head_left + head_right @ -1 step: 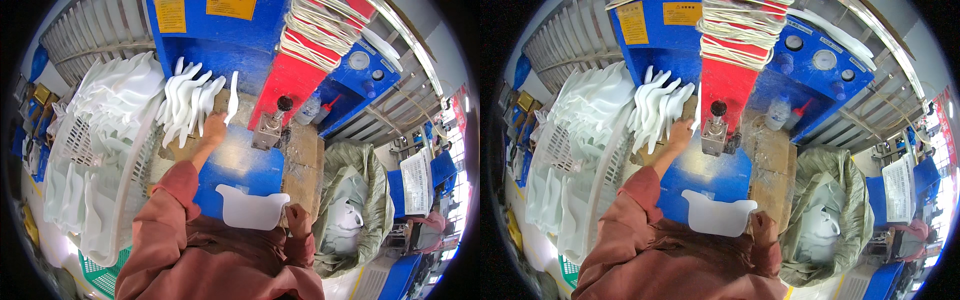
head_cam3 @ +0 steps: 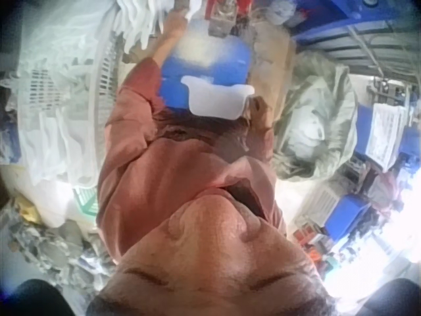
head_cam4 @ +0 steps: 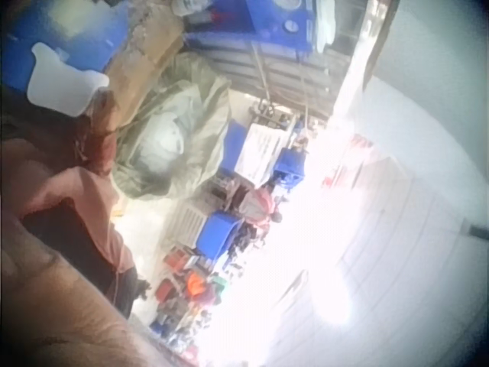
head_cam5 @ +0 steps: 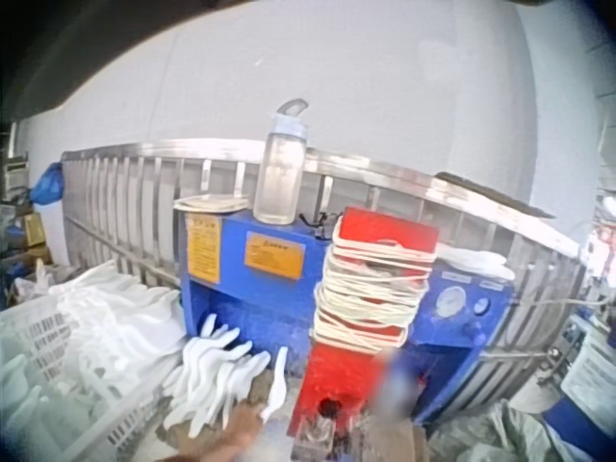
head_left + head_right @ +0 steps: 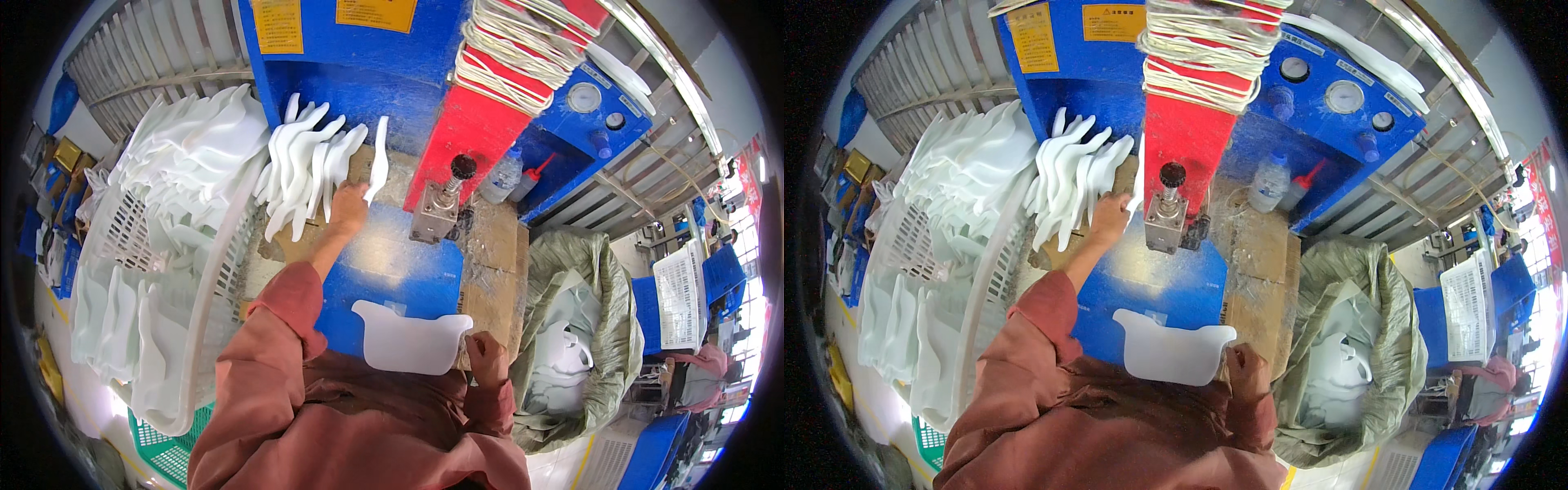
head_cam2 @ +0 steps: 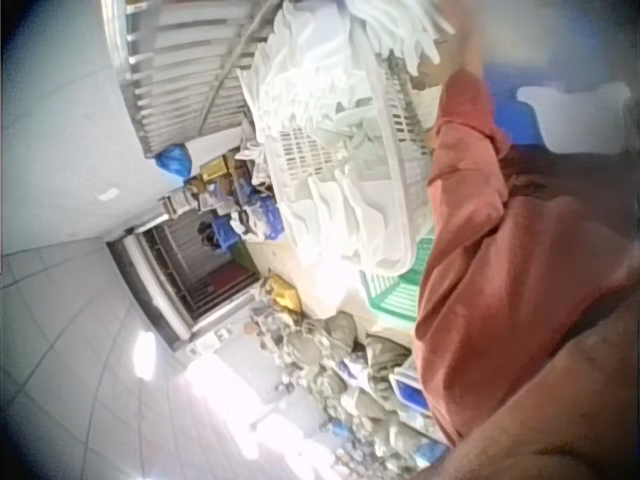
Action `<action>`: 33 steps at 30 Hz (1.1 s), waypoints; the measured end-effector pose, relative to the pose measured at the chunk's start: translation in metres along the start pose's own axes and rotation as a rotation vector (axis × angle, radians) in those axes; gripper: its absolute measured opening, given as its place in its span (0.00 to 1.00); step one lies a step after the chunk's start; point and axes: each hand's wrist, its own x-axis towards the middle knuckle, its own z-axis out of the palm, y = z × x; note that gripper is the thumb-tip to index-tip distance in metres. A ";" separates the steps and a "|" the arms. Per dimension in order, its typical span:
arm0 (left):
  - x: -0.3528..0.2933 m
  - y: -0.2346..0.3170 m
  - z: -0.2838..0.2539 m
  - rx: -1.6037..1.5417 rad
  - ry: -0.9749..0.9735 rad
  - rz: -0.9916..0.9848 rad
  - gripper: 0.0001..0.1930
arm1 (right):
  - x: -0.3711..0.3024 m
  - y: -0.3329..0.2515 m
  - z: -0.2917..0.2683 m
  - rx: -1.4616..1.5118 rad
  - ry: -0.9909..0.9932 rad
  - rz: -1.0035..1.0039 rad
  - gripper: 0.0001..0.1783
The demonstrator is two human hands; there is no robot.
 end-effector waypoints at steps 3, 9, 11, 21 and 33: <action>-0.004 0.002 -0.002 -0.002 0.085 0.165 0.17 | -0.001 -0.005 -0.001 0.005 0.025 -0.035 0.08; -0.035 0.008 -0.015 -0.152 0.106 0.133 0.16 | -0.005 -0.016 -0.003 0.054 -0.062 -0.035 0.08; -0.044 0.002 -0.026 -0.358 0.140 -0.035 0.17 | -0.004 -0.020 0.000 0.076 -0.087 -0.065 0.08; -0.079 -0.009 -0.047 -0.695 -0.033 -0.186 0.20 | 0.002 -0.058 0.019 0.080 -0.200 -0.195 0.10; -0.059 -0.005 -0.031 -0.561 0.135 -0.151 0.18 | -0.011 -0.052 0.018 0.127 -0.216 -0.189 0.10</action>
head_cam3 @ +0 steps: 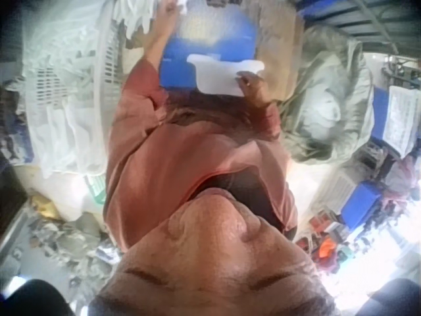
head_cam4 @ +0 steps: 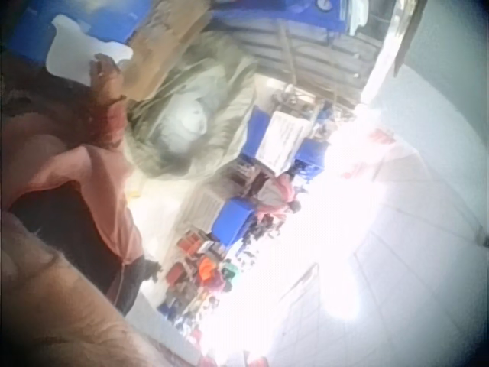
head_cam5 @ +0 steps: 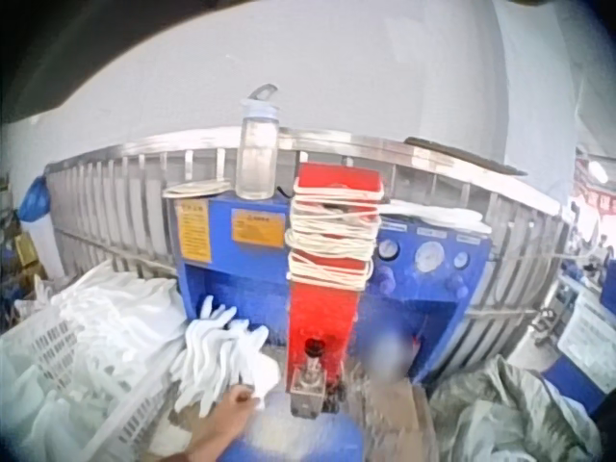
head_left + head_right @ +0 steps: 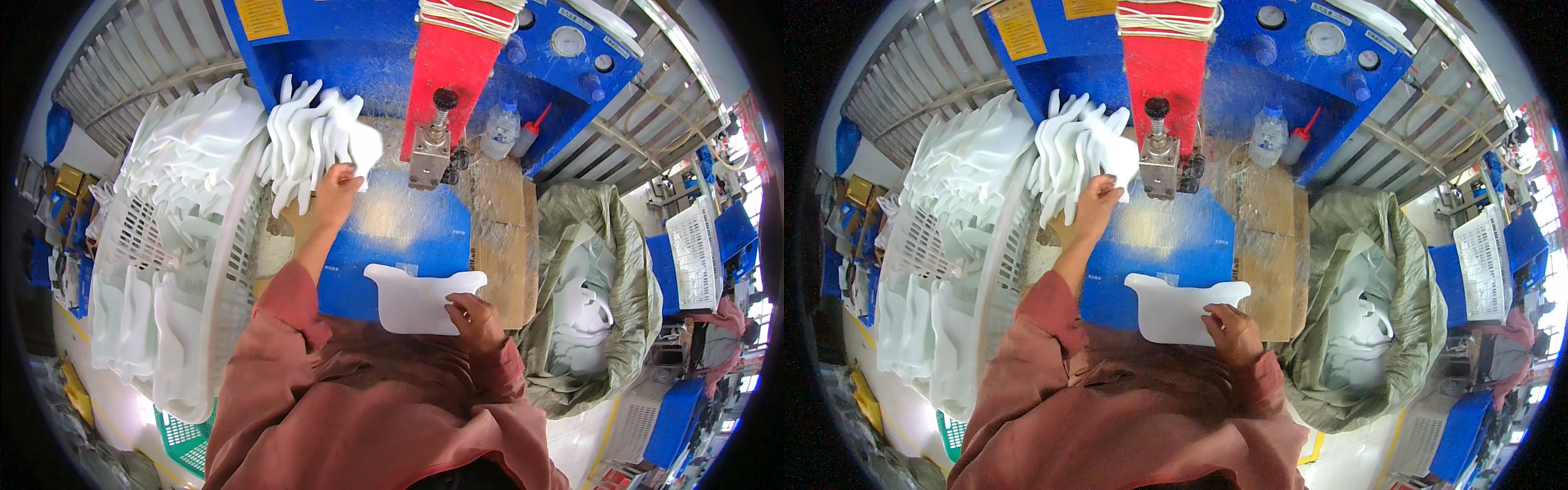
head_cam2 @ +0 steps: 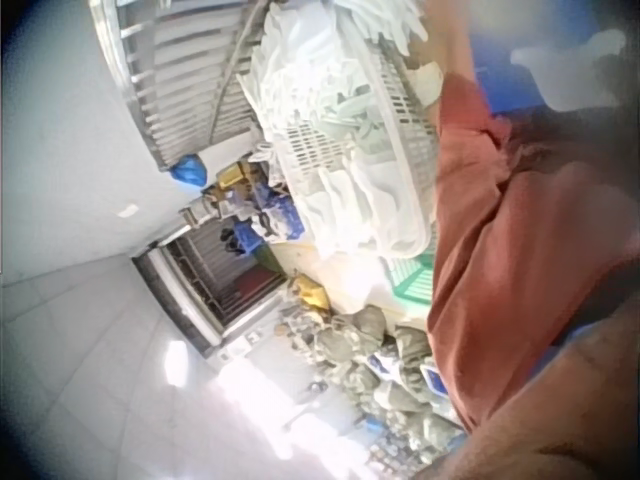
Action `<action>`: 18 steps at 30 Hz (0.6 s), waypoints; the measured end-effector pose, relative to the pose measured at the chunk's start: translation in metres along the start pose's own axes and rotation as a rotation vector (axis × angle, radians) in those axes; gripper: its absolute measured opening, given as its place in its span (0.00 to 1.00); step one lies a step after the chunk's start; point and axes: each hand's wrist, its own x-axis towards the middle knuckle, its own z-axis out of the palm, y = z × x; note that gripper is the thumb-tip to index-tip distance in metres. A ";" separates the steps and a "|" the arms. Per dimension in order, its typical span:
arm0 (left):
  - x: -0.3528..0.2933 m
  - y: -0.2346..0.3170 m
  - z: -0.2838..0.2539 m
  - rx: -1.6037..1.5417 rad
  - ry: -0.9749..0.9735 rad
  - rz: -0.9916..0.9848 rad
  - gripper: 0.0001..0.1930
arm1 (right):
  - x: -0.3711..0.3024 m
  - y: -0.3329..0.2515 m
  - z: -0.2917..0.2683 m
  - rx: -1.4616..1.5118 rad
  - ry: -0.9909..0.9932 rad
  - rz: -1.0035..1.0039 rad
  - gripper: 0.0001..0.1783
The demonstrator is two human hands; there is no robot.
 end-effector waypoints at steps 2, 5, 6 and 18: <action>-0.015 -0.007 -0.008 -0.383 0.061 -0.161 0.14 | 0.001 0.000 0.000 0.009 -0.003 0.014 0.10; -0.034 -0.009 -0.013 -0.484 0.089 -0.168 0.12 | 0.006 -0.002 0.003 0.022 -0.013 0.003 0.10; -0.038 -0.008 -0.012 -0.449 0.087 -0.118 0.12 | 0.007 -0.003 0.004 0.030 -0.015 -0.014 0.10; -0.057 0.020 -0.014 -0.028 0.032 0.023 0.10 | 0.006 0.010 0.017 0.015 -0.029 -0.005 0.07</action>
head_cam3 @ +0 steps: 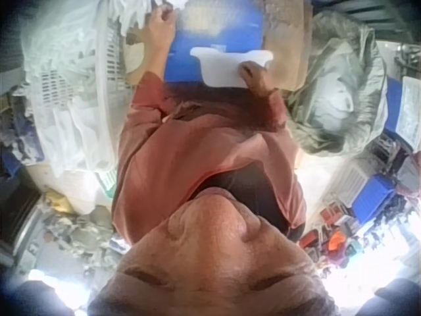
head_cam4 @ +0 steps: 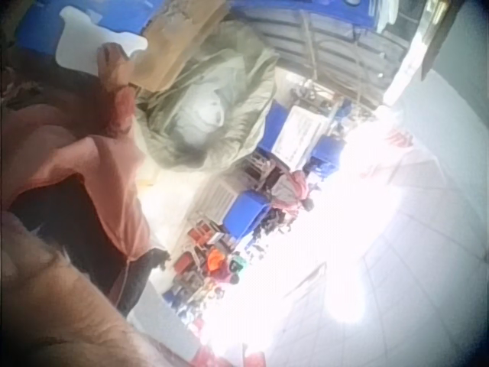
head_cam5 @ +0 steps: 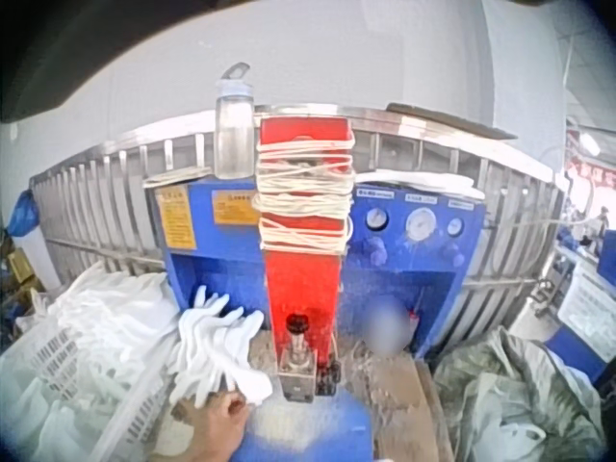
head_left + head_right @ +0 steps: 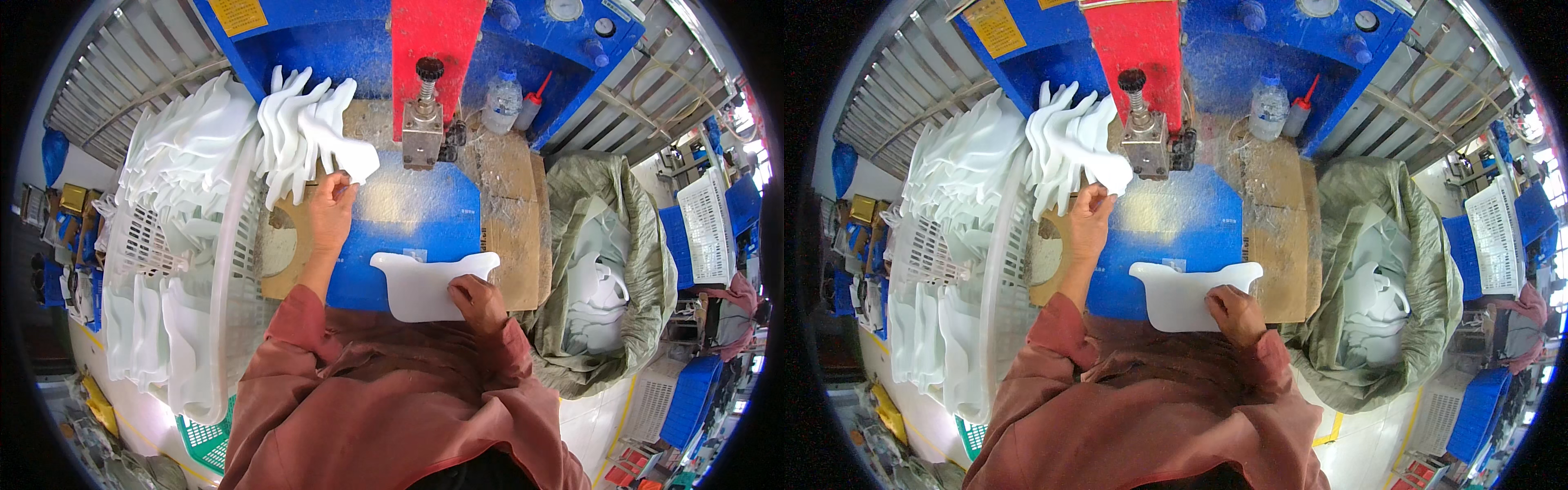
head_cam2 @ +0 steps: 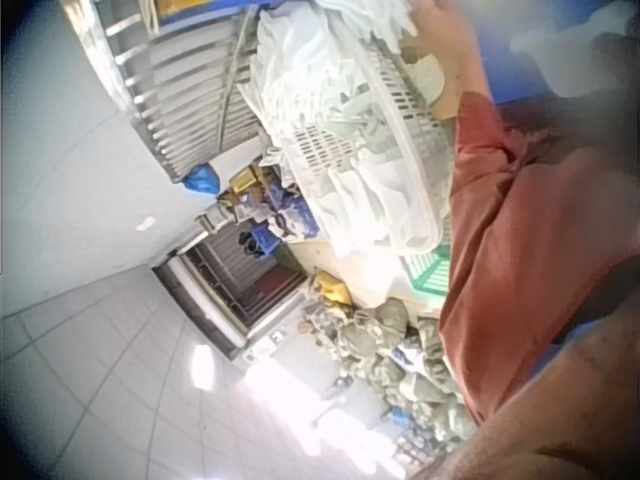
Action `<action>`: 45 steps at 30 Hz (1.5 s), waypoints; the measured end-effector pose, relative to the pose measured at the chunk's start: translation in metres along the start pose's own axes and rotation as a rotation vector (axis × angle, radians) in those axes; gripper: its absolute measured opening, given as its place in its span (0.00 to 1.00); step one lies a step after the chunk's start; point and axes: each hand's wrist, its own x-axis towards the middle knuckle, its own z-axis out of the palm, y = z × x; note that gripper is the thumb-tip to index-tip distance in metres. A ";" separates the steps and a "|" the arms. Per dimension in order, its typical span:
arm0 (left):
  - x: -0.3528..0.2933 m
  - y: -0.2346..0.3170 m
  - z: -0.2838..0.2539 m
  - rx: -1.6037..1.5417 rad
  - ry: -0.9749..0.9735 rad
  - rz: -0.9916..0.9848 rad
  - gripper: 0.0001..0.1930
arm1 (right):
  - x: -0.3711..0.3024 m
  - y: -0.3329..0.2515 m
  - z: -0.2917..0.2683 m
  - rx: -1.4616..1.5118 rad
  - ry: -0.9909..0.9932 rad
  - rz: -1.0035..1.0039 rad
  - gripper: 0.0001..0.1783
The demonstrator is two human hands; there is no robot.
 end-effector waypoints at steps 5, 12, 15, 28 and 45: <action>-0.004 0.009 0.009 0.396 -0.075 0.371 0.09 | 0.002 0.008 0.012 -0.011 0.029 -0.015 0.05; -0.018 0.016 0.018 0.481 -0.177 0.679 0.10 | 0.002 0.008 0.014 -0.011 0.015 0.012 0.07; -0.027 0.025 0.024 0.455 -0.245 0.701 0.10 | 0.003 0.008 0.015 0.001 0.013 0.025 0.07; -0.060 0.088 -0.083 0.305 -0.897 0.035 0.11 | 0.012 -0.078 -0.033 -0.109 0.131 -0.431 0.15; -0.085 0.088 -0.070 -0.251 -1.177 -0.327 0.12 | 0.001 -0.073 -0.024 -0.319 -0.173 -0.676 0.40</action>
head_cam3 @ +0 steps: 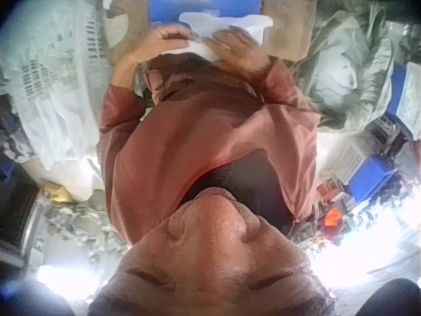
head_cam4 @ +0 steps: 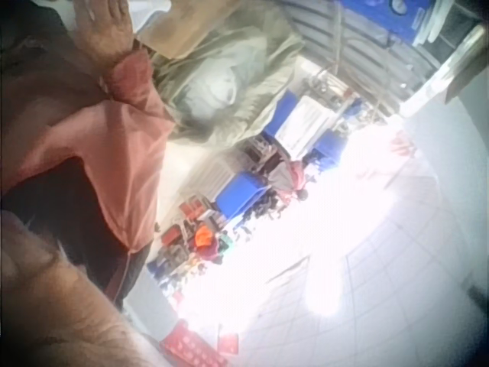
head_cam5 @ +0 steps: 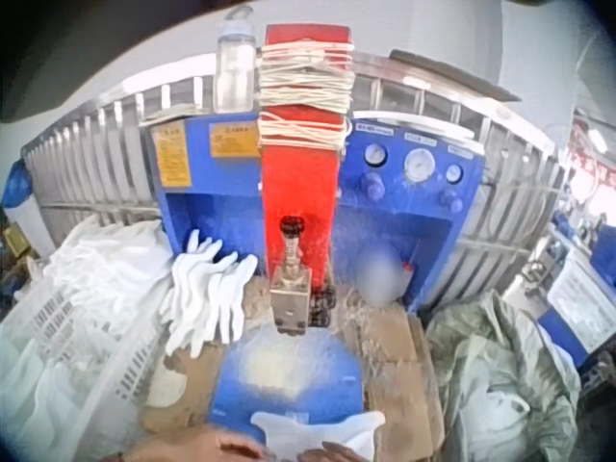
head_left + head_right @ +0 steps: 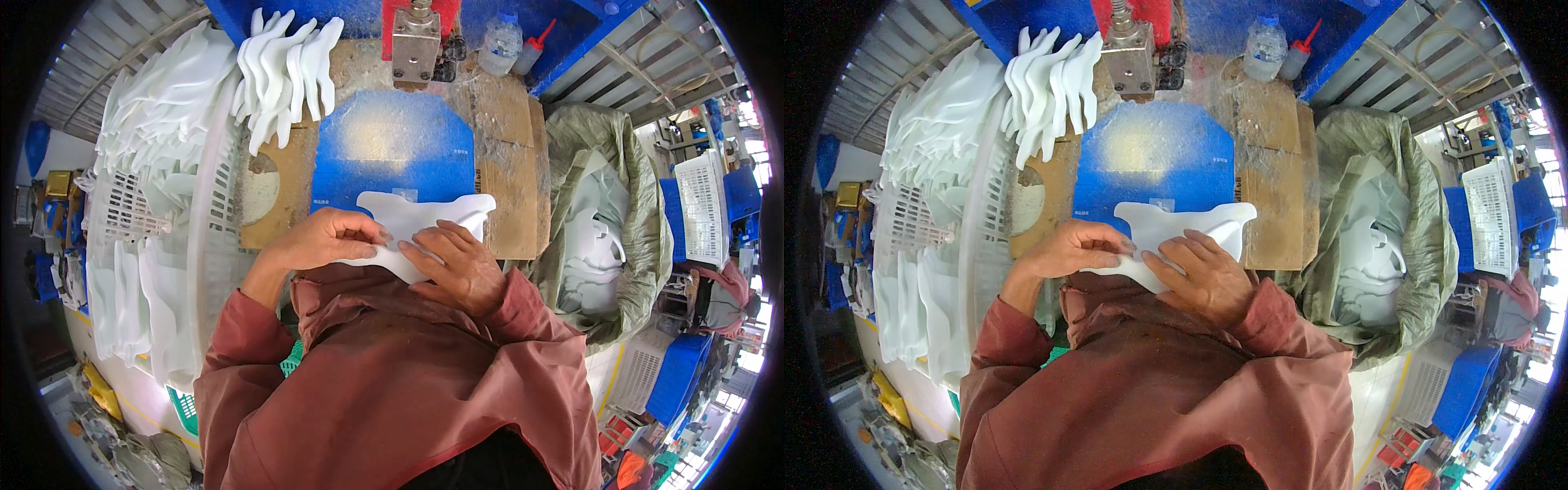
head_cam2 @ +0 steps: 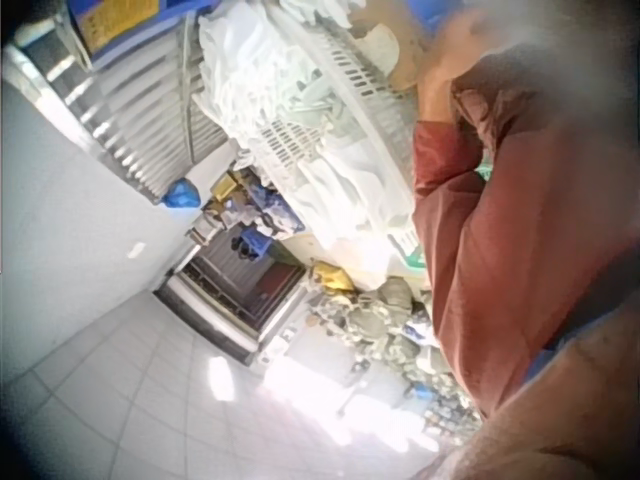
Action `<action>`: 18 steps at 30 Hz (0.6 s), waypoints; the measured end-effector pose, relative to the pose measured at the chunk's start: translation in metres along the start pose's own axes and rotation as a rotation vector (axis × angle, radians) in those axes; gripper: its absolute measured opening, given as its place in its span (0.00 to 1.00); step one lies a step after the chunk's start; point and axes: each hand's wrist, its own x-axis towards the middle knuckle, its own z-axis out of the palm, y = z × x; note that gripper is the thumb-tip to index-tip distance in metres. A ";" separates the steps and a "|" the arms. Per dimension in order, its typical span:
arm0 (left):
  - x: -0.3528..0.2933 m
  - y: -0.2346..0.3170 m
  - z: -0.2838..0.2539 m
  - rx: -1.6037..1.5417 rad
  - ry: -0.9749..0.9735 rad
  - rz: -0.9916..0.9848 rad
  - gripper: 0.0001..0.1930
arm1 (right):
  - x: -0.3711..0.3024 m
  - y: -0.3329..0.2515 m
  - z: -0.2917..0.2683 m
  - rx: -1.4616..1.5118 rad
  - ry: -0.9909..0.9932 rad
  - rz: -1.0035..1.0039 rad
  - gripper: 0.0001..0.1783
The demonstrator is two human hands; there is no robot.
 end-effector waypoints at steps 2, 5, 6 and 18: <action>0.003 -0.004 -0.001 -0.048 0.006 0.007 0.12 | -0.003 0.002 0.001 0.036 0.002 0.008 0.41; 0.007 -0.010 -0.002 -0.052 0.064 -0.029 0.12 | -0.009 0.005 0.003 0.058 -0.044 0.036 0.40; 0.008 -0.012 -0.002 -0.058 0.112 -0.038 0.12 | -0.010 0.008 0.003 0.050 -0.038 0.048 0.40; 0.008 -0.044 0.009 0.281 0.646 -0.070 0.13 | -0.001 0.038 0.010 0.027 -0.038 0.147 0.35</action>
